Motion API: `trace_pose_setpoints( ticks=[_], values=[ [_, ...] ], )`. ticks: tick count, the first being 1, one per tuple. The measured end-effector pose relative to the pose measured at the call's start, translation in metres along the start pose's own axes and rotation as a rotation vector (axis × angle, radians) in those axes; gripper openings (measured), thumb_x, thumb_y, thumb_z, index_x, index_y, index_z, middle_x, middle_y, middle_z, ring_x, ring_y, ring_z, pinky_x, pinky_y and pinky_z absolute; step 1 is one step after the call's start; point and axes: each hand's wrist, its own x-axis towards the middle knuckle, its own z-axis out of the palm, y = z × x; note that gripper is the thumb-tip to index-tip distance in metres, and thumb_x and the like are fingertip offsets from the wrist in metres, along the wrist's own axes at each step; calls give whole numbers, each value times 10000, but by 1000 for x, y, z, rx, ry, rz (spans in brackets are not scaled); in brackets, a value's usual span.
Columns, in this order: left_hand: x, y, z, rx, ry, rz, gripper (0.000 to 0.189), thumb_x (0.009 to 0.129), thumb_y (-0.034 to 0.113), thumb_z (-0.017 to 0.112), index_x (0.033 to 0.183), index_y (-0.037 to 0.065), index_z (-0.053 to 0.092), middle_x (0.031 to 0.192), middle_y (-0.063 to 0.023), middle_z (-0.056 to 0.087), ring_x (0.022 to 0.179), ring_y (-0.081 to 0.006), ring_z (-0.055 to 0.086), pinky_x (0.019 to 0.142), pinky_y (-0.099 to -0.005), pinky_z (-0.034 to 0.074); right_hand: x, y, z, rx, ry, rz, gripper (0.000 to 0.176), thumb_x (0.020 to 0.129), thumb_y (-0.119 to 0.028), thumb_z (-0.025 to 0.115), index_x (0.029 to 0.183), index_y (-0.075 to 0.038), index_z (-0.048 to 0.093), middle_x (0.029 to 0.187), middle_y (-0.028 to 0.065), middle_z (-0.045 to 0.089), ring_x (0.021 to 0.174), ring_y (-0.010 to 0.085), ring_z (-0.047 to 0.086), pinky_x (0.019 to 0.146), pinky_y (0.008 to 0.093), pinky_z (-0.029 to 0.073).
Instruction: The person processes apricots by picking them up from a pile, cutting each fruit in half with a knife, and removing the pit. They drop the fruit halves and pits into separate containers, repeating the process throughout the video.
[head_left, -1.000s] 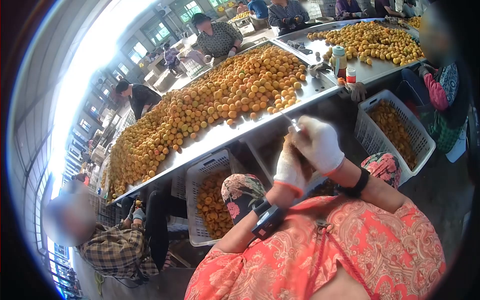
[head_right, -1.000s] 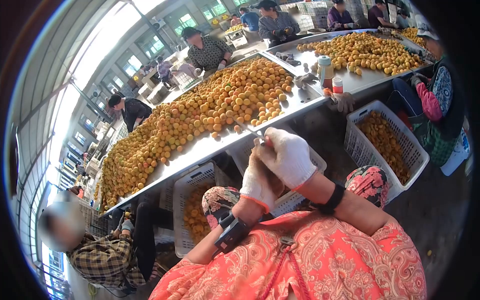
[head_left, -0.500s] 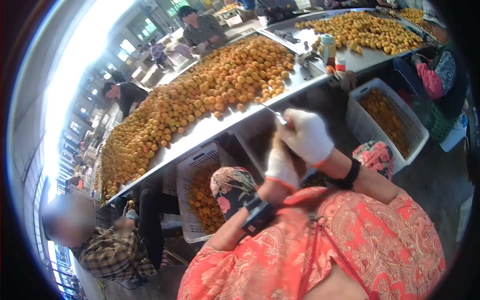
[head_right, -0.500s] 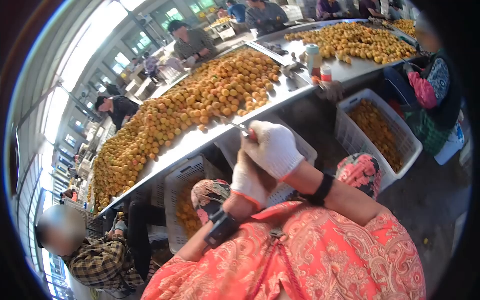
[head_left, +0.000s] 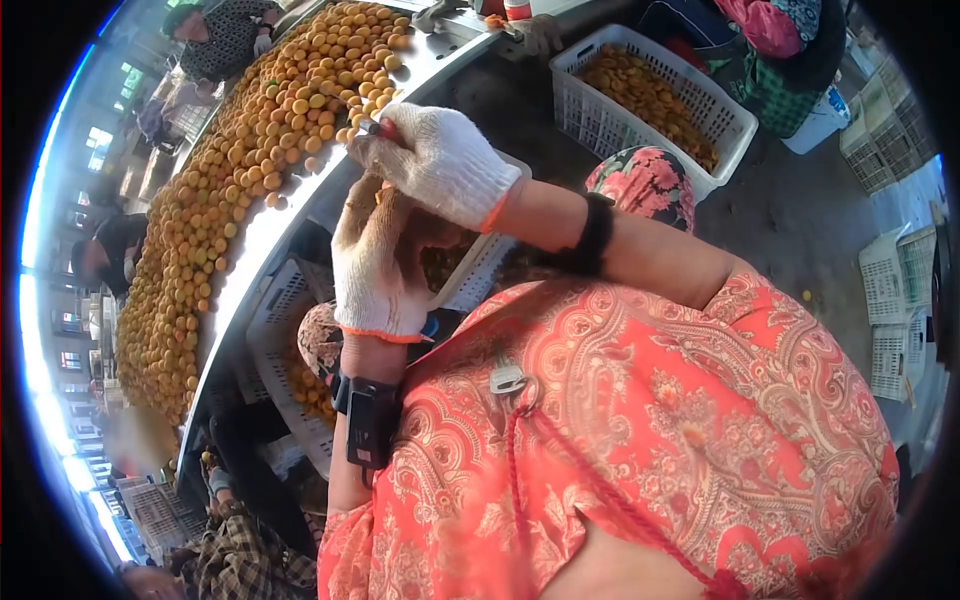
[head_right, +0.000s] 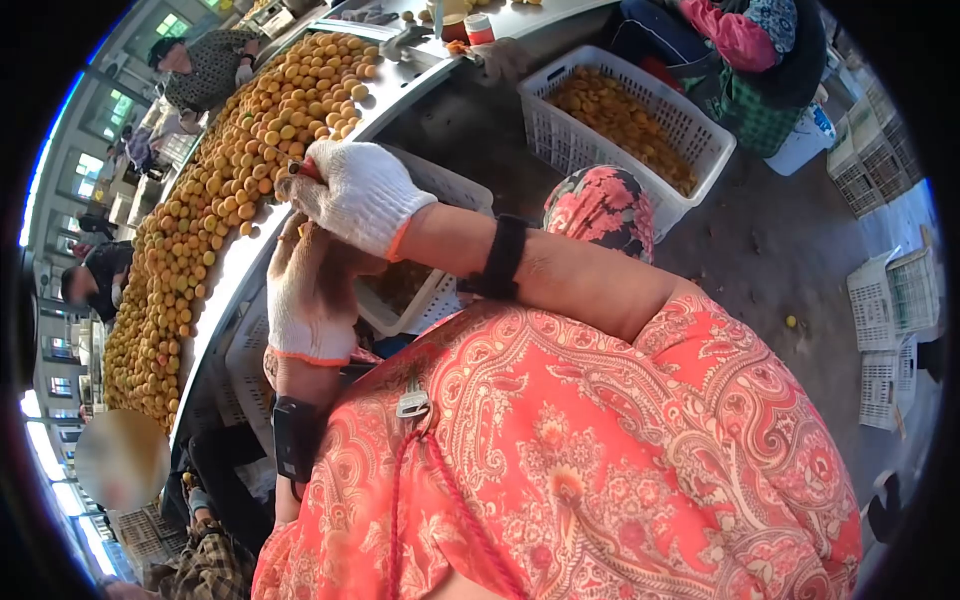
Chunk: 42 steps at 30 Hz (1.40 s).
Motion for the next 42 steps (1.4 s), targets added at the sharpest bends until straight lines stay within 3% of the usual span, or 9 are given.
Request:
trace_pose_setpoints(
  ticks=[1, 6, 8, 9, 13, 23, 36, 40, 42],
  values=[
    [0, 2, -2, 11, 24, 8, 381, 968, 176, 616, 1283, -19, 529, 967, -138, 677, 729, -231, 685, 665, -344, 586, 1, 1, -1, -11, -40, 42, 291, 974, -271, 614, 907, 11, 589, 705, 58, 606, 698, 71, 571, 596, 293, 471],
    [2, 12, -16, 6, 56, 116, 296, 954, 146, 639, 1193, -20, 588, 944, -142, 675, 741, -214, 683, 672, -330, 586, -9, -3, -13, 86, -64, -57, 166, 1007, -121, 548, 951, 34, 568, 799, 77, 629, 736, 72, 586, 620, 265, 478],
    [0, 16, -20, 0, 108, 168, 287, 941, 139, 658, 1173, -17, 591, 944, -143, 673, 755, -213, 681, 668, -326, 586, -19, -4, -12, 351, -154, -56, 196, 943, -203, 622, 886, -17, 595, 733, 217, 626, 699, 371, 650, 576, 403, 488],
    [-1, 19, -21, -1, 108, 172, 287, 941, 139, 658, 1173, -17, 591, 944, -143, 673, 755, -213, 681, 668, -326, 586, -24, -11, -26, 47, -272, -60, 232, 947, -246, 623, 896, -19, 612, 722, 224, 619, 709, 385, 650, 580, 415, 488],
    [-3, 29, -19, 32, 134, 248, 252, 937, 133, 662, 1136, -7, 596, 926, -123, 662, 742, -199, 662, 654, -305, 568, -35, -18, -31, 48, -408, 21, 302, 951, -321, 603, 895, -26, 632, 758, 227, 634, 750, 422, 640, 624, 467, 489],
    [-4, 29, -15, 42, 184, 298, 201, 908, 106, 690, 1065, 20, 599, 889, -78, 631, 701, -150, 590, 618, -257, 474, -39, -13, -18, 77, -405, -7, 375, 959, -389, 577, 898, -21, 613, 762, 234, 637, 781, 438, 631, 643, 483, 490],
    [2, 25, -5, -50, 110, 286, 194, 940, 113, 651, 1108, 39, 586, 949, -101, 654, 801, -199, 646, 685, -300, 519, -45, -21, -14, -185, -327, 32, 403, 969, -411, 539, 963, -12, 590, 749, 215, 655, 755, 408, 657, 635, 486, 510],
    [7, 18, -10, -294, 82, 53, 357, 958, 334, 640, 1151, 41, 579, 1021, -118, 653, 907, -228, 628, 703, -300, 516, -46, -17, -5, -246, -261, 7, 375, 962, -376, 553, 998, -4, 575, 756, 198, 664, 727, 390, 667, 611, 482, 514],
    [6, 15, -3, -393, 108, -34, 449, 959, 448, 600, 1217, 83, 560, 1040, -145, 641, 794, -185, 603, 615, -233, 510, -46, -19, -7, -262, -280, 19, 371, 960, -373, 555, 1004, -5, 574, 755, 196, 665, 719, 385, 669, 609, 481, 515]
  ],
)
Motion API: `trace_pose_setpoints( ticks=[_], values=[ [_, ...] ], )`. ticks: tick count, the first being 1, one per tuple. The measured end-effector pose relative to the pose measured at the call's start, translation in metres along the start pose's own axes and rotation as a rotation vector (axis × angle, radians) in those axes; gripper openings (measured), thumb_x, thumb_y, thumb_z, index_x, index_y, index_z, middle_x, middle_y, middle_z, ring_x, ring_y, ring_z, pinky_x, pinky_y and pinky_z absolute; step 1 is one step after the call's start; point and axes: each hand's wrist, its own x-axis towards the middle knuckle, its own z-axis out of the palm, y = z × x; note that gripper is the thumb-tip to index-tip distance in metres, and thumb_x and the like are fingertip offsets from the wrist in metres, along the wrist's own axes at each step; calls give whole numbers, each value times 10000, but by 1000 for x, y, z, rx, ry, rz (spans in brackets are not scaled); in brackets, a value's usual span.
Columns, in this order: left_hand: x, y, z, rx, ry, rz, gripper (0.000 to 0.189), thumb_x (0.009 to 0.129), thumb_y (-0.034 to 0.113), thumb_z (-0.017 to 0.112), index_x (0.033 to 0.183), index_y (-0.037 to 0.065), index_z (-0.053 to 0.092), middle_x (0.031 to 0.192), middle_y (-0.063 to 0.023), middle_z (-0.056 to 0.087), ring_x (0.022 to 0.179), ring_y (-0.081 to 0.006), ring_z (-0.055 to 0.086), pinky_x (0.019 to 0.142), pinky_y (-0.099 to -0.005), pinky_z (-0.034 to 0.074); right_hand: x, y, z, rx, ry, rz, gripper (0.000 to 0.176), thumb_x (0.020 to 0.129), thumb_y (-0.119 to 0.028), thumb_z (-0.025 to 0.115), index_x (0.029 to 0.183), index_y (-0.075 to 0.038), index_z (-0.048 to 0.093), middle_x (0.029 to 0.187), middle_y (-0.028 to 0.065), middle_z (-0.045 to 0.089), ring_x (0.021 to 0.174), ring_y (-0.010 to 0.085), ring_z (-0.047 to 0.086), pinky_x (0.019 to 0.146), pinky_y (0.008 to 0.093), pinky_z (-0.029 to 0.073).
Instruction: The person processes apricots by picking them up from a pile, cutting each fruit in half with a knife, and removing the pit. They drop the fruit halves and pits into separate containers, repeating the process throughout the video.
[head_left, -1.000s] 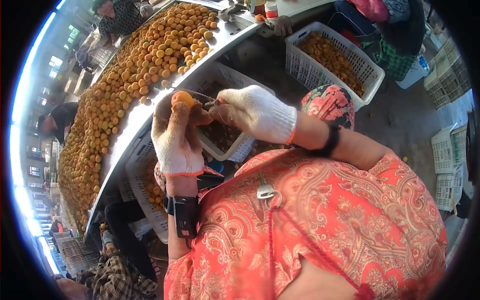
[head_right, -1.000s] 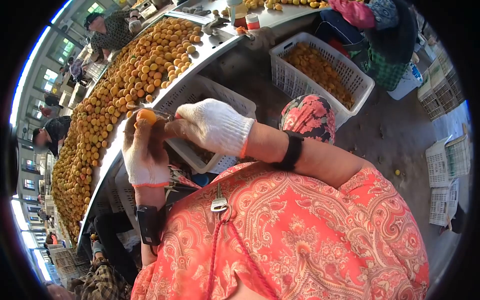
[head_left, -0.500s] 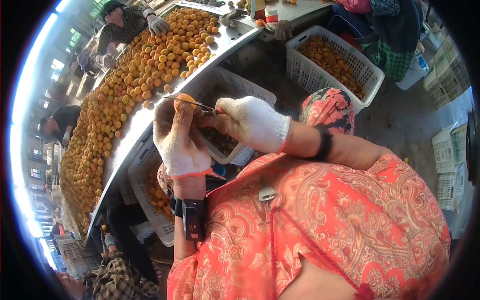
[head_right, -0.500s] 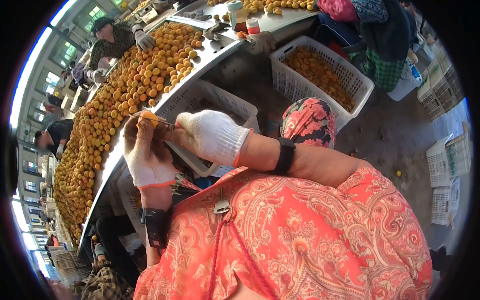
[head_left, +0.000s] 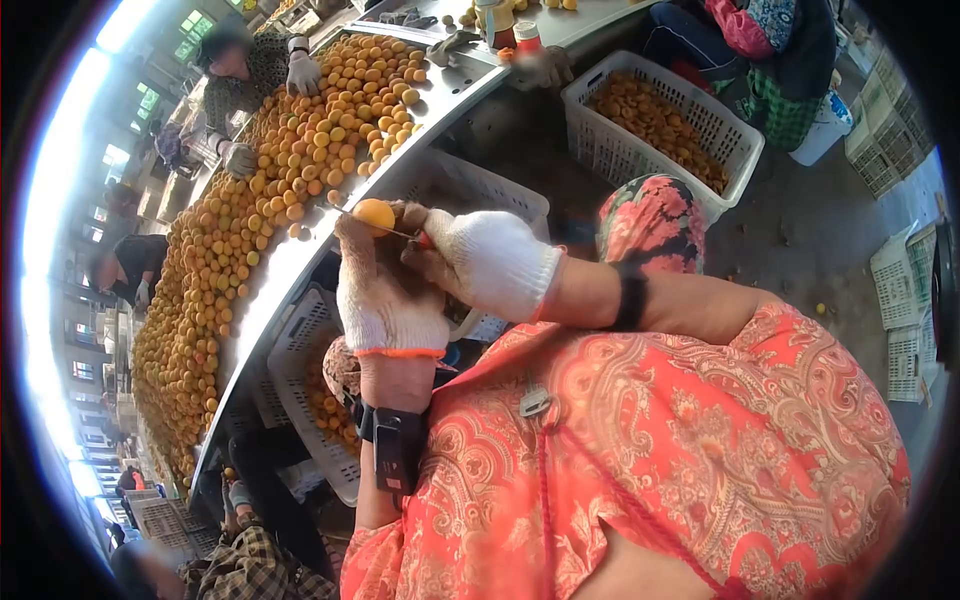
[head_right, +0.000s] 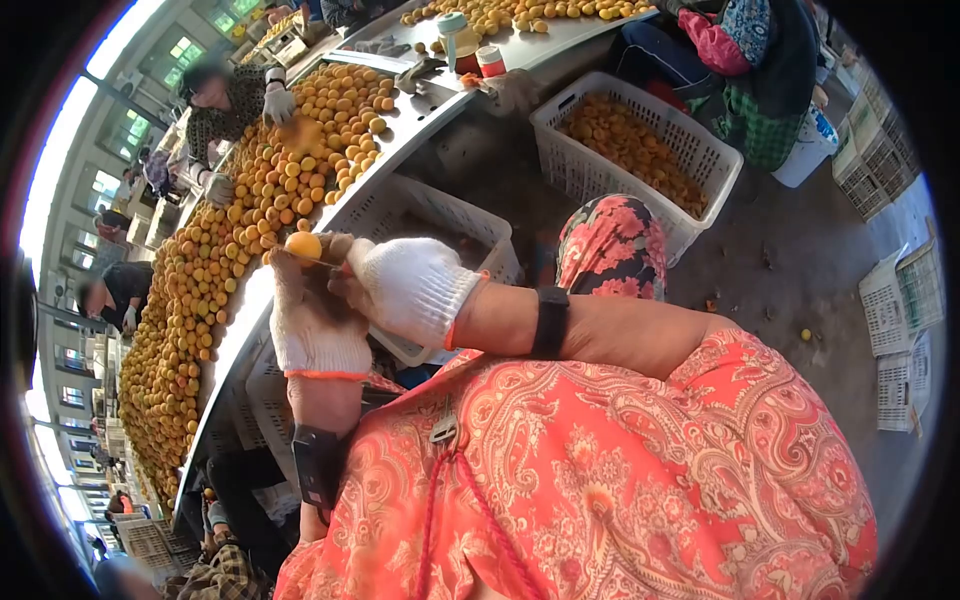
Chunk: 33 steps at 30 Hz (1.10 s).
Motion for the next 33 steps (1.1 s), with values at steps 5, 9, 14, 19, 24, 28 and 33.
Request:
trace_pose_setpoints(
  ticks=[5, 9, 14, 19, 24, 28, 33],
  values=[
    [-4, 2, 17, 148, 170, 52, 472, 967, 510, 547, 1226, 115, 540, 1065, -104, 647, 761, -149, 595, 566, -226, 503, -2, -13, -10, 12, -27, 21, 288, 937, -295, 598, 1001, -18, 552, 788, 232, 646, 766, 424, 648, 618, 486, 505],
    [-11, 6, 11, 144, 47, 131, 303, 1019, 348, 520, 1050, 53, 582, 952, -118, 676, 805, -204, 658, 725, -361, 579, -2, -9, -6, -4, -3, -62, 276, 948, -285, 538, 1006, -16, 565, 727, 220, 653, 679, 389, 668, 571, 482, 514],
    [-7, 3, -13, 274, 78, 357, 240, 1000, 282, 578, 1029, 49, 626, 926, -67, 680, 742, -133, 600, 706, -277, 505, -5, -28, -11, 93, -87, 4, 271, 977, -282, 542, 972, -14, 580, 770, 246, 641, 768, 439, 642, 602, 482, 487],
    [-38, 24, -1, 283, 10, 527, 228, 1000, 247, 591, 1039, 25, 631, 962, -41, 654, 872, -103, 560, 811, -248, 457, -6, -64, -15, 226, -153, 14, 267, 987, -251, 551, 891, -2, 562, 635, 111, 575, 578, 225, 575, 521, 349, 428],
    [-57, 48, -11, 414, -46, 698, 194, 963, 139, 640, 1074, -8, 580, 954, -53, 629, 879, -111, 574, 795, -250, 465, -13, -93, -21, 504, -80, 57, 208, 1001, -184, 547, 843, -50, 526, 679, -48, 472, 618, 28, 421, 513, 227, 345],
    [-74, 49, -5, 527, -89, 504, 159, 944, 102, 645, 1064, 22, 578, 927, -34, 634, 726, -85, 583, 627, -230, 481, 2, -83, -25, 626, -19, 64, 220, 1028, -216, 525, 890, -45, 522, 734, -33, 465, 659, 29, 443, 549, 218, 359],
    [-67, 36, 3, 1002, -134, 785, 281, 854, 28, 681, 1119, 13, 586, 903, -128, 666, 848, -168, 646, 788, -319, 529, 17, -93, -23, 627, -44, 197, 250, 997, -335, 570, 954, -89, 552, 674, -51, 522, 439, 19, 414, 366, 185, 288]
  ],
)
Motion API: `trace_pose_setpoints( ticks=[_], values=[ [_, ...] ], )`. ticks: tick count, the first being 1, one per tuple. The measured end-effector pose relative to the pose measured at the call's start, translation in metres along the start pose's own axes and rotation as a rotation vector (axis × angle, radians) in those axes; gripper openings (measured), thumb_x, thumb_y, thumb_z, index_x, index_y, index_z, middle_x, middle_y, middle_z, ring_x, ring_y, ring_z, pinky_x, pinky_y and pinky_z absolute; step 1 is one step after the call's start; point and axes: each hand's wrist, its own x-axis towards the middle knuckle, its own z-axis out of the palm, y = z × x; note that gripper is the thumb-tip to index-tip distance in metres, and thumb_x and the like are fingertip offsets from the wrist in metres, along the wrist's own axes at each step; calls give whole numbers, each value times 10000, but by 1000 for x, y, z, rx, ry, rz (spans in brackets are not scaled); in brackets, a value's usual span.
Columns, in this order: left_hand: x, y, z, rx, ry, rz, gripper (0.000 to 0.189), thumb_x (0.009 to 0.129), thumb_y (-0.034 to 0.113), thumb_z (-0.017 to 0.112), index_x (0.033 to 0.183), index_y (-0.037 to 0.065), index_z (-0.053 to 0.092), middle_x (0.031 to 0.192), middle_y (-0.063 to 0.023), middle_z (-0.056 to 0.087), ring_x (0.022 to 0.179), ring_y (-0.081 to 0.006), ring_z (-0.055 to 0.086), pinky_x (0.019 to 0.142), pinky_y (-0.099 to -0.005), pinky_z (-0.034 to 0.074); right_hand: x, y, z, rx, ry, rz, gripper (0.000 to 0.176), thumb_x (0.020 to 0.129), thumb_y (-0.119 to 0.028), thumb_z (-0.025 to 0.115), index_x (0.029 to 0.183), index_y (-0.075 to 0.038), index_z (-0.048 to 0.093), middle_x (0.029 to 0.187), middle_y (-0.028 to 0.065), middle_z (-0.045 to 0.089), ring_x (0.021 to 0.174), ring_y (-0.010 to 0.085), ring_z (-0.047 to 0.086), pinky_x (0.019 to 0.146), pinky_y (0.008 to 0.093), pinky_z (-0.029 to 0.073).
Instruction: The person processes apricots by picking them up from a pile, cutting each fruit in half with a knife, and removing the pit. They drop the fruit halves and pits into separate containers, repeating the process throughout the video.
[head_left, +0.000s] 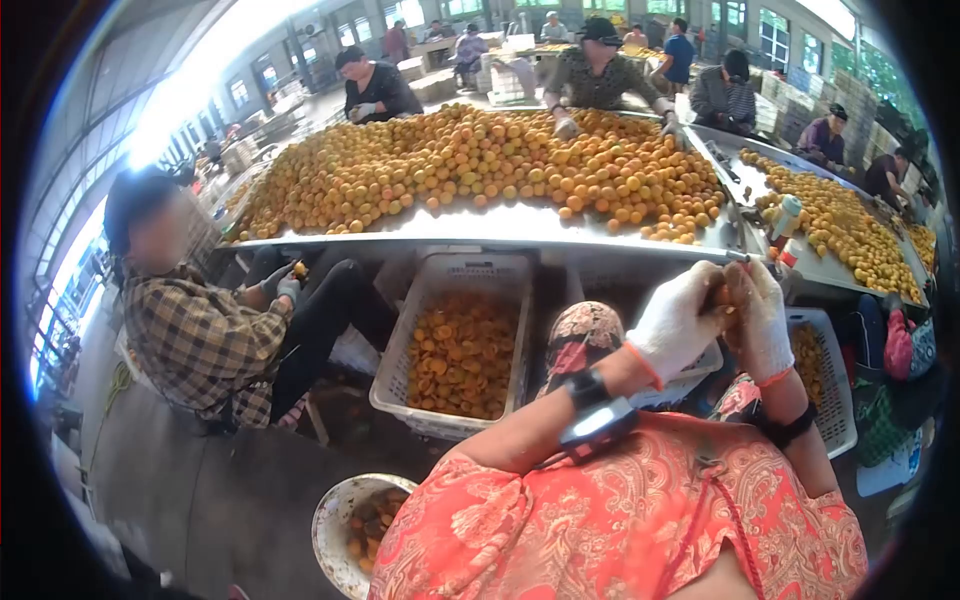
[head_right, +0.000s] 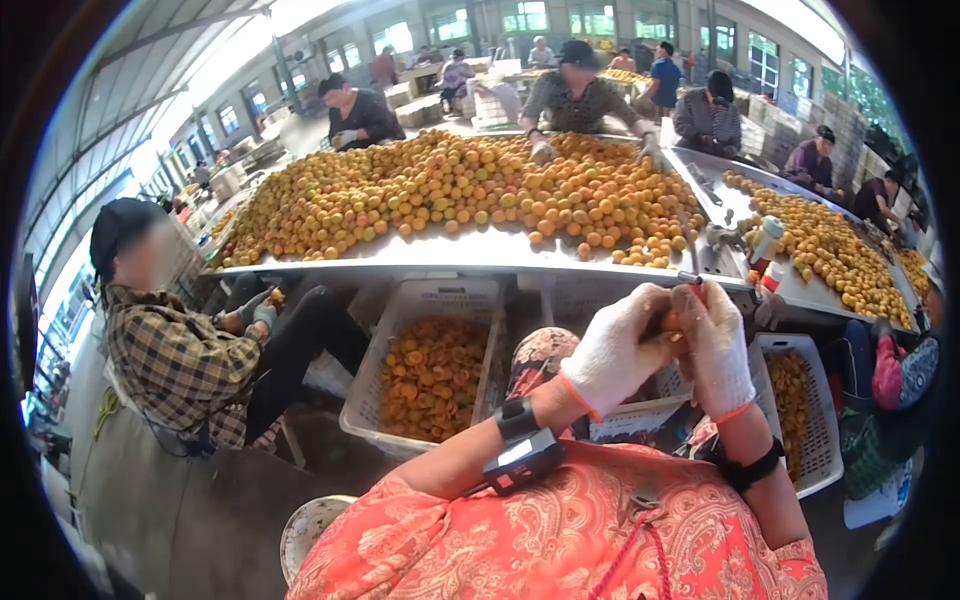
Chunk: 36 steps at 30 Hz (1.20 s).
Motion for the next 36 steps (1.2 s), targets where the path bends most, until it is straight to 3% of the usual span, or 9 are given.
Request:
trace_pose_setpoints(
  ticks=[9, 12, 13, 17, 19, 29, 31, 32, 36],
  values=[
    [6, -9, 2, 238, 69, 111, 215, 906, 77, 612, 1108, 9, 587, 948, -256, 648, 918, -427, 663, 753, -409, 535, 12, 16, -1, 179, -103, 127, 282, 1012, -355, 503, 915, -97, 564, 602, -55, 469, 414, 29, 411, 350, 190, 292],
    [9, -16, 6, 242, 17, 40, 199, 930, 43, 543, 1120, 6, 590, 890, -162, 662, 797, -205, 667, 715, -333, 528, 25, 47, -11, 269, -166, 84, 263, 1001, -331, 508, 976, -85, 595, 641, -35, 506, 447, 48, 438, 374, 213, 330],
    [9, -17, 9, 201, 35, 11, 199, 908, 66, 580, 1103, 36, 606, 889, -208, 666, 794, -363, 689, 696, -392, 545, 24, 48, -9, 335, -126, 122, 265, 1001, -322, 512, 962, -77, 603, 644, -33, 513, 460, 48, 449, 382, 214, 335],
    [7, -27, 28, -295, 24, -312, 241, 973, 83, 477, 1174, 34, 601, 961, -20, 624, 789, -56, 569, 689, -210, 476, 8, 29, -14, 327, -52, 113, 220, 984, -227, 523, 936, -34, 617, 793, -1, 602, 698, 49, 533, 580, 236, 442],
    [14, -8, 33, -335, 43, -462, 256, 949, 125, 495, 1167, 53, 609, 891, 10, 610, 658, -23, 501, 553, -171, 395, 9, 30, -14, 319, 13, 55, 204, 980, -202, 523, 933, -24, 611, 811, 12, 610, 734, 58, 546, 626, 252, 462],
    [10, -30, 24, -359, 58, -525, 228, 993, 243, 543, 1129, 65, 584, 782, 2, 577, 560, -54, 492, 466, -182, 379, 20, 45, -20, 150, 81, -54, 261, 965, -236, 566, 946, 20, 613, 769, 86, 633, 770, 86, 565, 675, 314, 485],
    [9, -34, 21, -400, 13, -592, 228, 999, 266, 544, 1106, 68, 584, 753, -2, 567, 544, -62, 482, 461, -194, 376, 19, 40, -18, -35, 98, -115, 251, 953, -246, 576, 946, 2, 617, 764, 135, 632, 730, 163, 615, 669, 340, 484],
    [9, -33, 20, -407, -6, -614, 235, 1005, 281, 538, 1098, 70, 581, 733, 0, 557, 537, -65, 473, 456, -202, 366, 21, 41, -20, -168, 118, -160, 247, 932, -266, 593, 940, -22, 630, 764, 190, 632, 736, 313, 651, 666, 385, 486],
    [7, -35, 29, -321, -30, -511, 239, 1015, 298, 521, 1031, 71, 594, 705, -1, 543, 528, -69, 459, 453, -228, 350, 24, 37, -25, -274, 184, -189, 272, 910, -303, 613, 910, -32, 643, 762, 221, 627, 776, 407, 629, 660, 431, 485]
  ],
)
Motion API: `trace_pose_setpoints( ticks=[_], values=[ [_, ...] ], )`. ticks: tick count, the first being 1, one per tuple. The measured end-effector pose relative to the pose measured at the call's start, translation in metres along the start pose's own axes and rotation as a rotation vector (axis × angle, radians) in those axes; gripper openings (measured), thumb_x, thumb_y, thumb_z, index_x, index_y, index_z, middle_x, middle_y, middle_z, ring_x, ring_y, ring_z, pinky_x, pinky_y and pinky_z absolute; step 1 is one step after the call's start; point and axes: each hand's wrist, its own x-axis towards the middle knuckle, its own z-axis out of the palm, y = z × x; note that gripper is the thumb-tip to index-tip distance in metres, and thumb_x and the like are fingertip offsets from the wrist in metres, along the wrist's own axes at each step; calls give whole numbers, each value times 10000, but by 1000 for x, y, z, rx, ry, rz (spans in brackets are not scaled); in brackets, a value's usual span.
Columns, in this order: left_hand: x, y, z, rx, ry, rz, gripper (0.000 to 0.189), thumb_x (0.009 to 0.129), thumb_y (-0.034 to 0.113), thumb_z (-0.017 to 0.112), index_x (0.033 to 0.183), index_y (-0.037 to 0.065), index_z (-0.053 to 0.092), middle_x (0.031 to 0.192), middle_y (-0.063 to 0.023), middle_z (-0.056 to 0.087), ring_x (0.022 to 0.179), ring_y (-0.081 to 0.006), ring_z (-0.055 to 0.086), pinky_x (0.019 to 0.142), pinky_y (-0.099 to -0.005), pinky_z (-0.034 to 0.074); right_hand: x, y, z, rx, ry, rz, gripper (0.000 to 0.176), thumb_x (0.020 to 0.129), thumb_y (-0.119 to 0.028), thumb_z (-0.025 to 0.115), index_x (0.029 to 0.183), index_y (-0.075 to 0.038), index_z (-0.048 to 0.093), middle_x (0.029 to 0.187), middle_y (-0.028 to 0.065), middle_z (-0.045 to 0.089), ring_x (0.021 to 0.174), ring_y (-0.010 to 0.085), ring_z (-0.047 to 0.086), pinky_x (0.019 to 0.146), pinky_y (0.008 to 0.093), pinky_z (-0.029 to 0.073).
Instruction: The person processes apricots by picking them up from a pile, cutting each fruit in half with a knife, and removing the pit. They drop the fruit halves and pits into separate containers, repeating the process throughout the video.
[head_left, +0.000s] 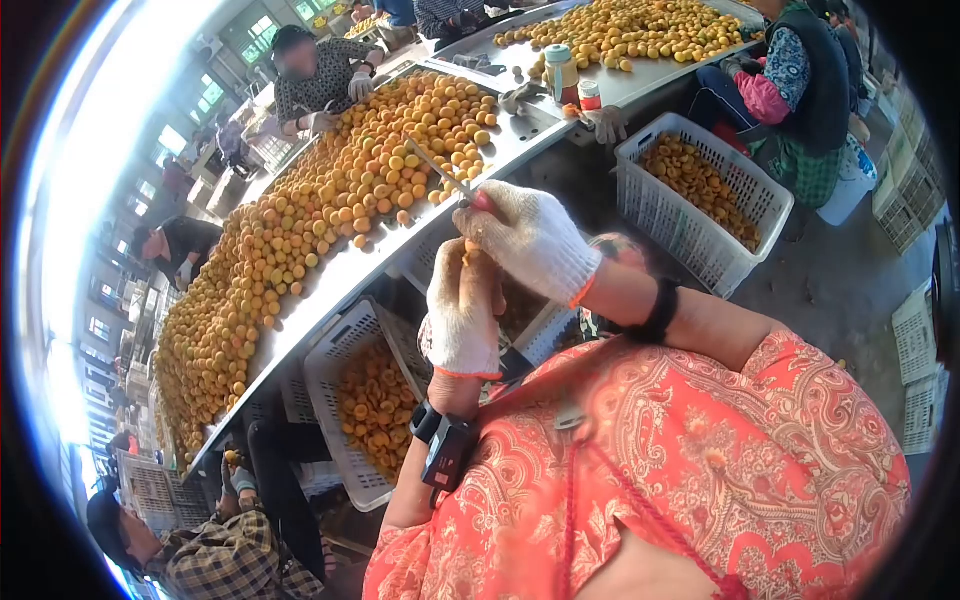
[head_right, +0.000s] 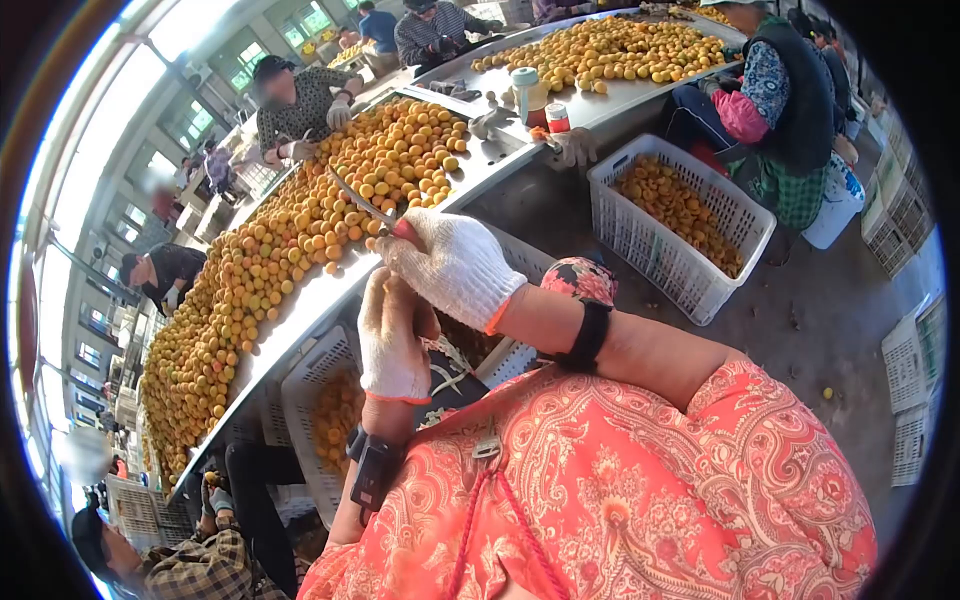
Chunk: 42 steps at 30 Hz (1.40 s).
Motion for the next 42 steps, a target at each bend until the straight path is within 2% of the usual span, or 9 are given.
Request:
trace_pose_setpoints(
  ticks=[3, 6, 8, 12, 17, 25, 33, 39, 42],
  values=[
    [0, -3, 7, -38, -30, -32, 271, 1007, 340, 526, 992, 81, 601, 711, -10, 555, 522, -90, 472, 446, -244, 354, 4, 9, 1, -88, 42, -22, 300, 902, -331, 620, 866, -35, 654, 746, 221, 632, 770, 408, 641, 656, 457, 490],
    [4, -2, 12, -299, 62, -326, 328, 987, 443, 522, 974, 123, 592, 722, -2, 572, 501, -126, 496, 416, -260, 328, 6, 15, 2, -134, 27, -3, 317, 894, -346, 625, 830, -37, 657, 745, 223, 633, 775, 405, 648, 657, 474, 495],
    [6, 0, 22, -345, 123, -401, 313, 988, 451, 520, 956, 146, 588, 721, 15, 569, 496, -124, 482, 418, -260, 319, 4, 15, 5, -213, 100, -132, 249, 877, -267, 686, 831, -25, 657, 669, 185, 595, 609, 312, 625, 571, 380, 471],
    [1, 15, 32, -446, 120, -529, 301, 984, 493, 516, 921, 206, 577, 726, 59, 562, 477, -116, 425, 429, -260, 287, 6, 15, 1, -253, 111, -135, 236, 857, -259, 697, 825, -29, 655, 721, 201, 617, 702, 396, 625, 594, 407, 483],
    [9, -2, 24, -458, 96, -536, 338, 979, 535, 502, 946, 206, 574, 731, 53, 551, 473, -115, 395, 436, -264, 279, 4, 13, -3, -345, 95, -205, 211, 860, -289, 655, 889, -80, 663, 809, 178, 673, 792, 365, 668, 697, 458, 528],
    [6, 14, 33, -439, 11, -688, 440, 963, 622, 454, 941, 195, 560, 672, 33, 532, 431, -131, 383, 404, -276, 275, 3, 15, -6, -304, 112, -253, 246, 858, -315, 672, 888, -72, 644, 752, 187, 653, 756, 387, 657, 659, 464, 520],
    [13, 10, 44, -436, 111, -508, 433, 915, 656, 520, 853, 229, 558, 607, 63, 510, 407, -92, 435, 353, -225, 295, 10, 11, -3, -171, 96, -160, 275, 884, -320, 645, 862, -49, 607, 738, 206, 633, 746, 415, 637, 641, 495, 492],
    [7, 14, 45, -597, 169, -653, 463, 875, 690, 554, 799, 233, 536, 591, 82, 493, 388, -73, 423, 336, -200, 321, 4, 20, 9, -228, 113, -297, 196, 876, -254, 637, 917, -76, 564, 726, 195, 629, 737, 410, 638, 626, 489, 504],
    [8, 5, 32, -528, 132, -698, 407, 898, 636, 560, 789, 245, 529, 604, 54, 488, 407, -117, 390, 365, -253, 266, 4, 32, 8, -214, 119, -304, 188, 879, -234, 642, 917, -78, 545, 713, 193, 621, 721, 409, 633, 604, 493, 495]
  ],
)
